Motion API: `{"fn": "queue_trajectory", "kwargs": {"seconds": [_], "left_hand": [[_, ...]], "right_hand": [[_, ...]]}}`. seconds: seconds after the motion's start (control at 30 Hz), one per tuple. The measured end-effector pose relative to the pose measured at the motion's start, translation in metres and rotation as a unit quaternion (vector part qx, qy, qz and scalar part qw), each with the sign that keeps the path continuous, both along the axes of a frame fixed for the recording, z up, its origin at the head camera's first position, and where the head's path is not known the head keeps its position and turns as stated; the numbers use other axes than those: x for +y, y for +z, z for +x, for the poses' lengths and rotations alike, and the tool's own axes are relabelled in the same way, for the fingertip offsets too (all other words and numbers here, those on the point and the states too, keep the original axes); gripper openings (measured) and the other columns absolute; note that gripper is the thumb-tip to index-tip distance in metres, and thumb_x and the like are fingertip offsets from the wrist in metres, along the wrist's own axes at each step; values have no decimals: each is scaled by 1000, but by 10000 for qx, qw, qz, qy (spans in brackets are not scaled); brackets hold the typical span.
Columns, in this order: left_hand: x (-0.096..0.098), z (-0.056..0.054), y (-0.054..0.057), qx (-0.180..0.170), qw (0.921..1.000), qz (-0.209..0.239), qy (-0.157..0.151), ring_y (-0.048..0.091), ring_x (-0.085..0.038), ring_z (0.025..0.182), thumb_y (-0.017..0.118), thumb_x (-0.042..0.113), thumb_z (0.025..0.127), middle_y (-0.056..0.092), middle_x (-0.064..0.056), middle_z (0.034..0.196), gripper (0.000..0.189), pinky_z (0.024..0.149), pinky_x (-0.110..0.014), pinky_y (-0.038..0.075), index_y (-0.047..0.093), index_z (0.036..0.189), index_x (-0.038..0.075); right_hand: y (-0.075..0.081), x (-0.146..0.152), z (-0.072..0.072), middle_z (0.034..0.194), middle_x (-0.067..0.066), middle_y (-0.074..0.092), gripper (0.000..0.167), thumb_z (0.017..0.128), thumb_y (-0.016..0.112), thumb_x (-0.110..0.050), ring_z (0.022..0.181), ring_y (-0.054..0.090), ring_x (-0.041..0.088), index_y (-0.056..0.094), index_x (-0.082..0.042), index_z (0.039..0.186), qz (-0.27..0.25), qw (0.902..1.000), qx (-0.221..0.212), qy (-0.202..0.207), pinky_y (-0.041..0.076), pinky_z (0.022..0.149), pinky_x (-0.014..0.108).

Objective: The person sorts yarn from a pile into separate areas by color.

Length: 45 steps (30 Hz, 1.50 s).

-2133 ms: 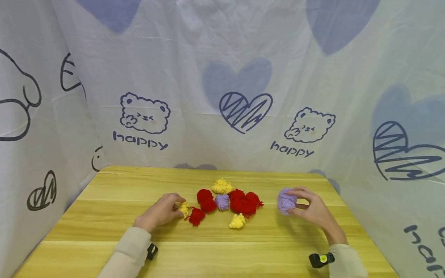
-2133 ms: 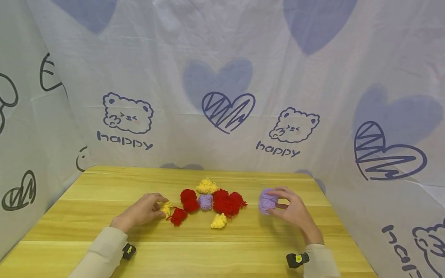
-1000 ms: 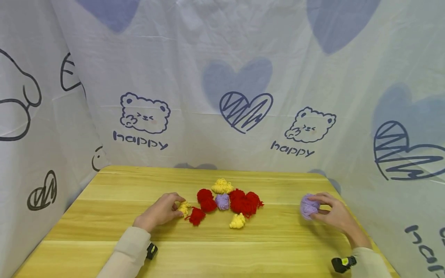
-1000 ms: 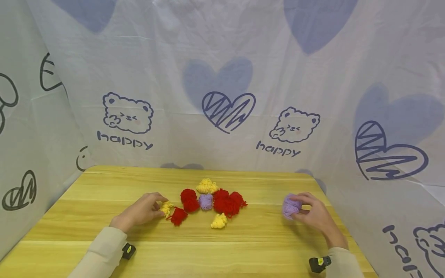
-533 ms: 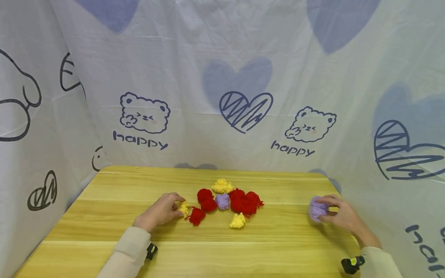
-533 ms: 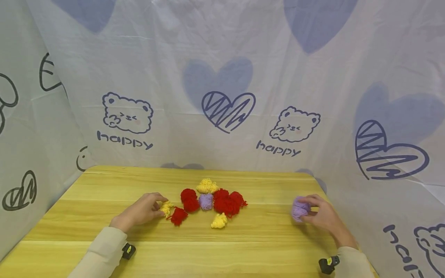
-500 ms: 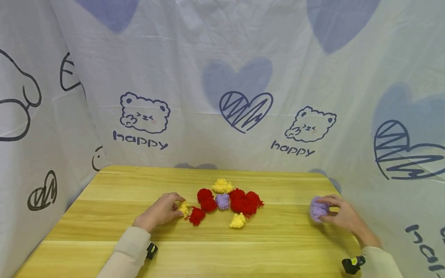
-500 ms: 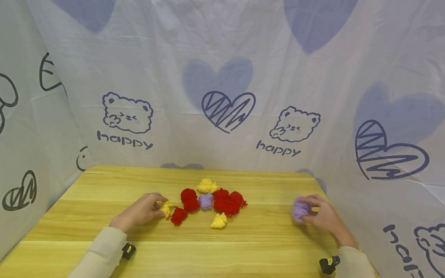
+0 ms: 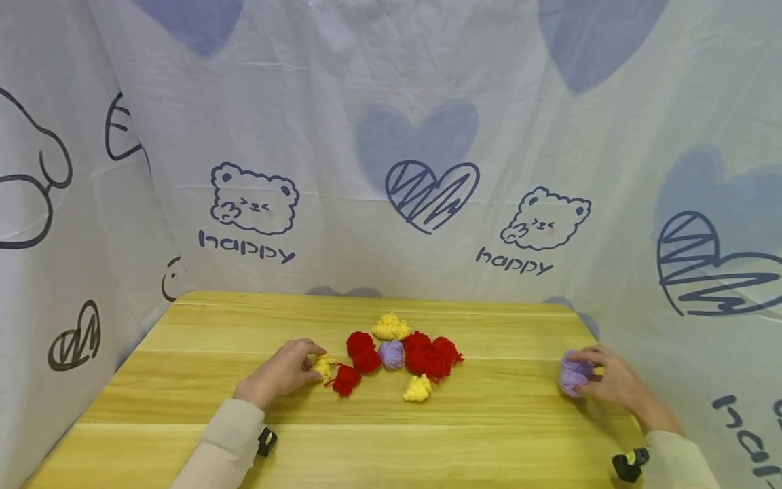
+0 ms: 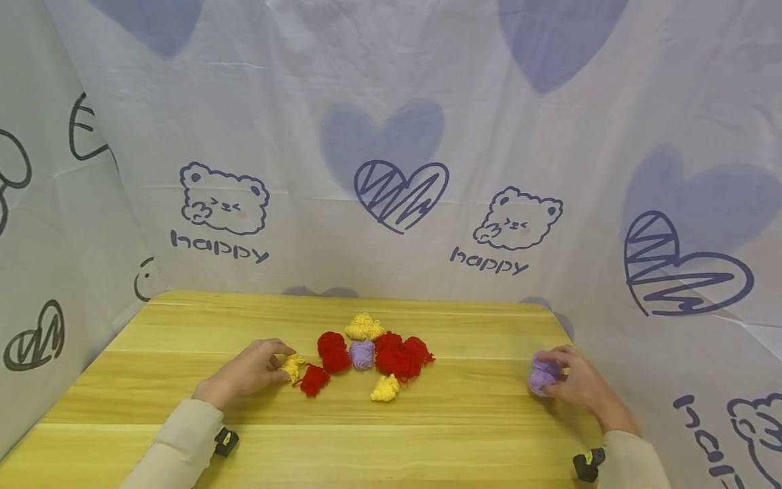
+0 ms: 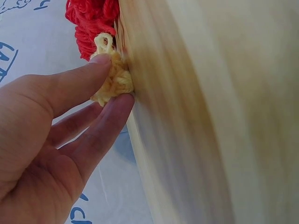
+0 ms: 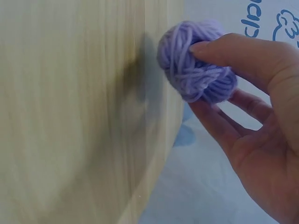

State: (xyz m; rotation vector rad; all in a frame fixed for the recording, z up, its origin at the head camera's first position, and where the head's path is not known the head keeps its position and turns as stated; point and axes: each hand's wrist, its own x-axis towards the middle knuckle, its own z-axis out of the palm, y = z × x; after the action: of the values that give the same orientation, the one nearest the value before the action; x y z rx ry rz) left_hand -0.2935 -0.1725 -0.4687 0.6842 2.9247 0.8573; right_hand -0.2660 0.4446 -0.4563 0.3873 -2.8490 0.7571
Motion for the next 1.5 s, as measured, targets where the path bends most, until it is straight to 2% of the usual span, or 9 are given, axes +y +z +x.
{"fn": "queue_trajectory", "kwargs": {"seconds": [0.2,0.33,0.43,0.63,0.83,0.97,1.1,1.33,1.5], "left_hand": [[0,0,1,2,10000,23,-15,71,-23,92,81,5,87,71,-19,119,41,80,-36,62,70,125,-6],[1,1,1,-16,10000,1,-3,72,-24,92,80,4,87,71,-19,119,40,80,-36,62,70,125,-6],[1,1,1,-19,10000,-10,-2,72,-24,92,80,4,87,71,-19,119,41,80,-36,62,69,125,-6],[0,1,1,36,10000,-17,-33,70,-22,91,80,5,87,71,-19,119,41,79,-35,61,69,125,-6],[0,1,1,9,10000,5,-5,70,-22,92,80,5,87,70,-19,120,41,79,-36,61,69,126,-6],[0,1,1,-29,10000,22,17,71,-23,92,80,5,88,70,-19,121,41,80,-36,62,69,126,-5],[0,2,1,-39,10000,17,22,71,-22,92,80,5,88,70,-18,121,41,80,-36,62,69,126,-5],[-1,2,1,5,10000,49,-22,71,-24,92,80,4,87,70,-20,120,41,79,-36,62,69,126,-7],[-1,1,0,46,10000,52,-32,71,-24,92,80,4,87,71,-19,119,41,79,-36,62,69,125,-7]], "right_hand": [[3,3,-2,109,23,65,49,59,92,-7,90,63,26,77,-1,105,734,9971,205,81,59,73,38],[3,1,-4,108,23,67,45,58,93,-12,90,64,30,78,-6,100,1094,9937,198,129,55,74,39],[2,-1,-5,110,23,70,45,61,94,-14,93,67,33,78,-6,102,1075,9937,219,231,57,76,41],[-1,-4,-2,124,29,69,50,74,92,-18,108,68,42,74,-1,118,519,9983,-98,237,61,84,47],[-1,-7,0,140,38,56,30,91,77,-11,125,57,56,74,4,117,-90,9991,-415,88,61,88,48],[-1,-7,0,138,38,58,25,89,79,-10,125,57,56,77,3,110,-133,9992,-350,118,61,87,47],[-2,-8,-2,134,36,62,32,85,84,-16,122,60,55,78,3,111,106,9996,-208,158,61,87,49],[-1,-15,-4,128,32,67,47,82,86,-18,118,64,52,72,7,119,585,9979,-202,204,53,96,62],[-2,-17,-5,121,31,70,56,81,87,-13,106,69,42,65,14,125,568,9979,-260,161,58,89,56]]}}
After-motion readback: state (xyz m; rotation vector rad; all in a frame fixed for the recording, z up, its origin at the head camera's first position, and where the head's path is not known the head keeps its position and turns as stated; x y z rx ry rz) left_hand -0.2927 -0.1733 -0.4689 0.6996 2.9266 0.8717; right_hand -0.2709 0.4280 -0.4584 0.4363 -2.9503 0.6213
